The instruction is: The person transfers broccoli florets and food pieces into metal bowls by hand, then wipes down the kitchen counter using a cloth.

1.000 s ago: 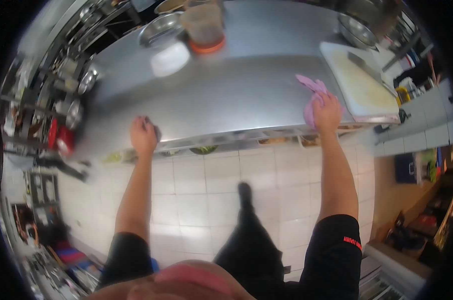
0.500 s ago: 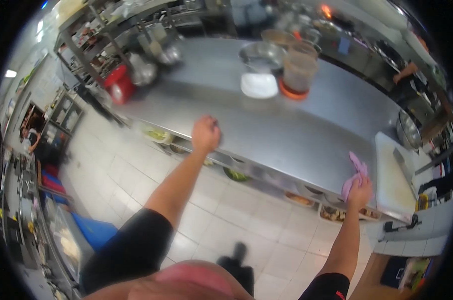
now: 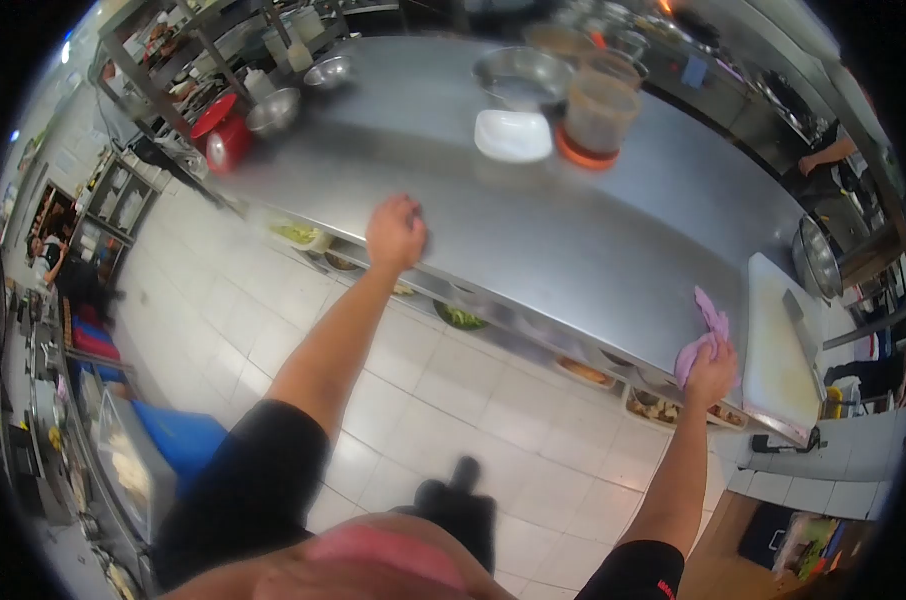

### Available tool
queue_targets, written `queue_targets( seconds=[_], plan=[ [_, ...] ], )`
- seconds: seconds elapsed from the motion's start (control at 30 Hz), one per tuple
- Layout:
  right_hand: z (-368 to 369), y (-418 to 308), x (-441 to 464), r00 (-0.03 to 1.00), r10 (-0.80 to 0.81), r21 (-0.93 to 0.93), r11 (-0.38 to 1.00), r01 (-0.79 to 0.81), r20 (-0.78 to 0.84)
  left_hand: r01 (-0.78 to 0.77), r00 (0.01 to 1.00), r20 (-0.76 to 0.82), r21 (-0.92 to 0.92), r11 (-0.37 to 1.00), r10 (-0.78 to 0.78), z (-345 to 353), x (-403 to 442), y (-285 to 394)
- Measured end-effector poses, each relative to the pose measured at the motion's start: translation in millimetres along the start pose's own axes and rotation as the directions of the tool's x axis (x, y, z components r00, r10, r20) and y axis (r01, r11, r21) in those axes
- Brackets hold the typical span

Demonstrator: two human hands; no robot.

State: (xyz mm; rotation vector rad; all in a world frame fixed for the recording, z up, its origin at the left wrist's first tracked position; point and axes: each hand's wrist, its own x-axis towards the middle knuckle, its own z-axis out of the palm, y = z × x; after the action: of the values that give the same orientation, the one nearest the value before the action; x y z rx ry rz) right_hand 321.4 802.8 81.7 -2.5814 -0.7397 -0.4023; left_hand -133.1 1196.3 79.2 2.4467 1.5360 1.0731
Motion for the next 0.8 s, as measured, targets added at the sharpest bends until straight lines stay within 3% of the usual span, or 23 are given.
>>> queue_targets(
  seconds=[0.13,0.3,0.37,0.53,0.6,0.8],
  plan=[
    [-1.5,3.4,-1.4,1.0,0.018,-0.032,0.999,-0.018,-0.005,0.007,1.0,0.008,0.006,1.0,-0.007,-1.5,0.2,2.4],
    [14.2,17.0,2.7,0.996,-0.037,0.055,0.998,0.041,-0.078,-0.017,1.0,0.003,-0.021,1.0,0.018,2.1,2.2,-0.8],
    [23.3,29.6,7.2,0.996,-0.061,0.141,0.988,0.07,-0.068,-0.023,0.999,-0.035,-0.027,0.999,0.022,2.2,-0.2,-3.5],
    [20.9,34.3,11.8,0.987,-0.156,0.087,0.984,0.157,-0.026,0.005,1.0,-0.011,-0.045,0.999,-0.006,-14.7,-0.7,4.9],
    [5.7,12.7,5.0,0.998,-0.057,0.039,0.998,0.056,0.019,0.006,0.999,-0.039,-0.035,0.999,-0.007,-18.0,1.2,3.9],
    [23.7,40.0,13.9,0.993,-0.12,0.154,0.981,0.117,0.013,0.014,1.0,-0.024,-0.016,1.0,-0.014,-14.3,-4.5,-3.1]
  ],
)
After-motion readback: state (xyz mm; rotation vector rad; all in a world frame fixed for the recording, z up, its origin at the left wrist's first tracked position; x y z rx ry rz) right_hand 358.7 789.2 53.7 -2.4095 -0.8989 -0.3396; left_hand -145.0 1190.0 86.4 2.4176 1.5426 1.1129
